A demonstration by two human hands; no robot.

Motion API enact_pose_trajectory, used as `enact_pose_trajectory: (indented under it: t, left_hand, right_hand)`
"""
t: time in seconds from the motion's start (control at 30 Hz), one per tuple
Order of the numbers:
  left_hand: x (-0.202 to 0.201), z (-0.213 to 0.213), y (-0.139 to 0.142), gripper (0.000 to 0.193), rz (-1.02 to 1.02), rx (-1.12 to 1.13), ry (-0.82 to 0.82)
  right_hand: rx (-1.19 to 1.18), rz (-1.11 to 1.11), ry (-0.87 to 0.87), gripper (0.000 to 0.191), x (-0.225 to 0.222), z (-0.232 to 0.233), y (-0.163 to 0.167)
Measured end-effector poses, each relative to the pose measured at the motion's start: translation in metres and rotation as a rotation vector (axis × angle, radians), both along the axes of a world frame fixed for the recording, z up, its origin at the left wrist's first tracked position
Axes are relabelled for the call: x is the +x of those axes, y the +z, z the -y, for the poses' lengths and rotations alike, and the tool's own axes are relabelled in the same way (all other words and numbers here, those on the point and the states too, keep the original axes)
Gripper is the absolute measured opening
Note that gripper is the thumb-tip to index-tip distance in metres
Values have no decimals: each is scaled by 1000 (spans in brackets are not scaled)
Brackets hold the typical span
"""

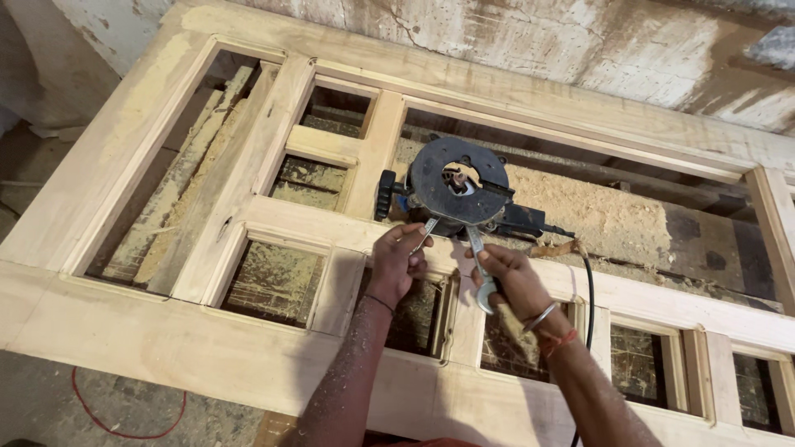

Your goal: The person uses two wrenches to loosen and tighten the collet of a router resting on a wooden door frame, adjusting the router bit. They hold the router steady with one wrench while turning the other, then reposition the wrenches and continue tightening the bit assembly.

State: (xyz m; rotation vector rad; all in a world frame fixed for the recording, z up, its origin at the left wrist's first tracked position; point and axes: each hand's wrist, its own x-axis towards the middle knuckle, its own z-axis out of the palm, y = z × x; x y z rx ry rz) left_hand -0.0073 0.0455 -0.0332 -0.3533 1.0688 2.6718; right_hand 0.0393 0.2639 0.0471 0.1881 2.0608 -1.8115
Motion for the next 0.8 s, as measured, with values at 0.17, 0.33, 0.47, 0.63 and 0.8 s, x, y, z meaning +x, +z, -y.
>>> enact_pose_trajectory:
  t: [0.17, 0.33, 0.47, 0.63, 0.8]
  left_hand:
    - [-9, 12, -5, 24, 21, -23, -53]
    - [-24, 27, -9, 24, -22, 16, -124]
    - [-33, 35, -6, 24, 45, -36, -162]
    - [-44, 44, -2, 22, 37, -23, -221]
    - [-47, 46, 0, 15, 43, -64, -231]
  right_hand:
    - [188, -78, 61, 35, -10, -24, 0]
    - [337, -135, 127, 37, -36, -56, -12]
    - [444, -176, 225, 40, -55, -76, -17]
    - [457, -191, 222, 36, -62, -81, -19]
    - [473, -325, 187, 44, -57, -72, -26]
